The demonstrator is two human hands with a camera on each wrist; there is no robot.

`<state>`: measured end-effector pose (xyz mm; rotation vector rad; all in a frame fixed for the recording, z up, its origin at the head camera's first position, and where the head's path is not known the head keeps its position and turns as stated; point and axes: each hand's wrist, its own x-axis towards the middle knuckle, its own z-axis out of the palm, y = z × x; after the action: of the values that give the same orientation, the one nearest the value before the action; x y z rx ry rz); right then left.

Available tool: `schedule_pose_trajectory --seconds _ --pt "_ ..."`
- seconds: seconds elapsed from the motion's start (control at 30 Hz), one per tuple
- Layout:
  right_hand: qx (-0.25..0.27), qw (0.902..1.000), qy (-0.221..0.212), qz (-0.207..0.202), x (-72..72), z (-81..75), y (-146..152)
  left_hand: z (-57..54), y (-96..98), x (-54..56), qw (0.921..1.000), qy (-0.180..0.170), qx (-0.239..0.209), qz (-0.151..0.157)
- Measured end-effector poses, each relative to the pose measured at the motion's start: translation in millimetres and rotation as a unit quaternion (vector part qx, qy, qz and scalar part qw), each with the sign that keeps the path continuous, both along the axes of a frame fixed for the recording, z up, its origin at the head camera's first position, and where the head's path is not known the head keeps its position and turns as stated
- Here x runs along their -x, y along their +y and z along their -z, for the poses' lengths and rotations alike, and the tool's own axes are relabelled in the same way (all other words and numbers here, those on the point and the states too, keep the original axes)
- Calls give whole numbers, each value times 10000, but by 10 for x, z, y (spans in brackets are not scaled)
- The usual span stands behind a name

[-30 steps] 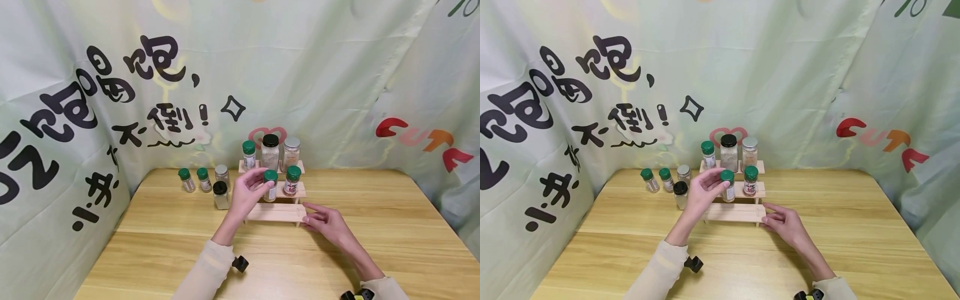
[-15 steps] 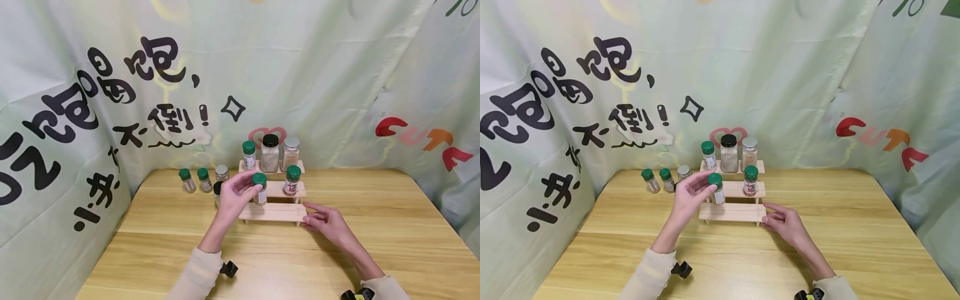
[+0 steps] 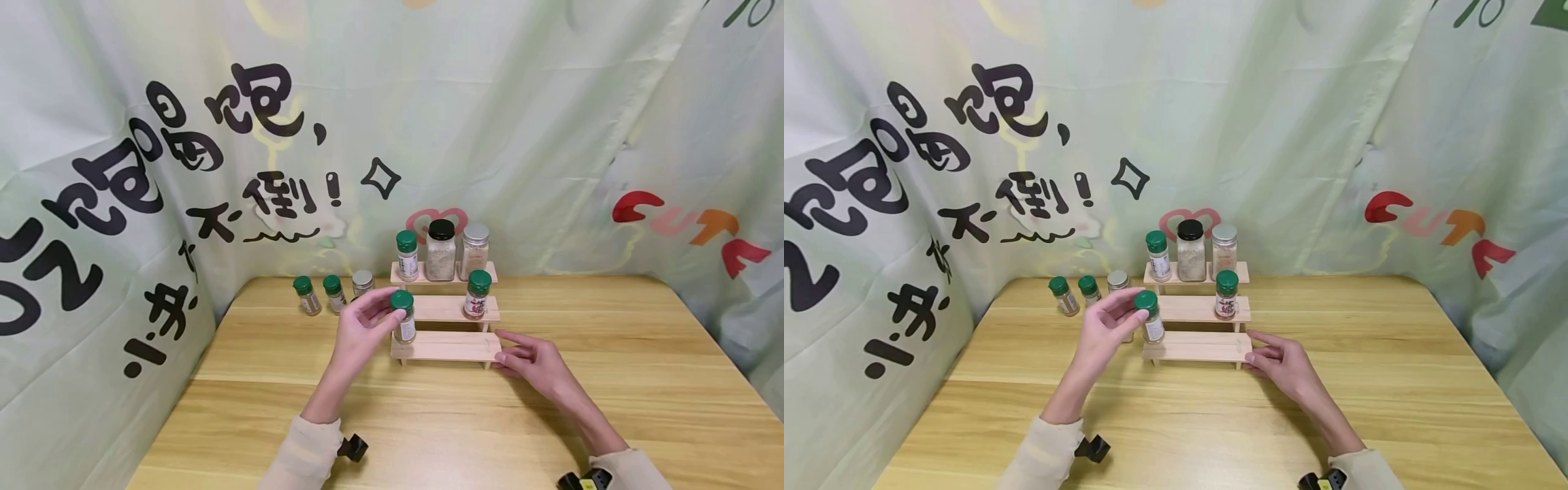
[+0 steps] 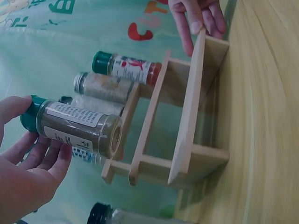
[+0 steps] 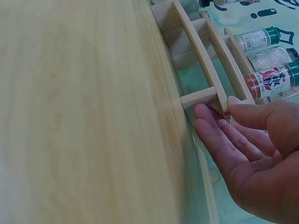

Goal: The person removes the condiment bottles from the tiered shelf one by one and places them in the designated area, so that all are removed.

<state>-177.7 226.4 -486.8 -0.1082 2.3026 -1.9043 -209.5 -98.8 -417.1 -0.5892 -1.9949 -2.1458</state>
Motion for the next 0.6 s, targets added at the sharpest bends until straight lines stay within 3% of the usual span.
schedule_pose_trajectory --seconds 0.27,0.6 --pt "112 9999 -5 13 7 -6 5 22 -194 16 9996 -38 140 -240" --pt "118 9999 -40 23 1 -5 -12 -86 -481 48 9972 101 -234 -699"
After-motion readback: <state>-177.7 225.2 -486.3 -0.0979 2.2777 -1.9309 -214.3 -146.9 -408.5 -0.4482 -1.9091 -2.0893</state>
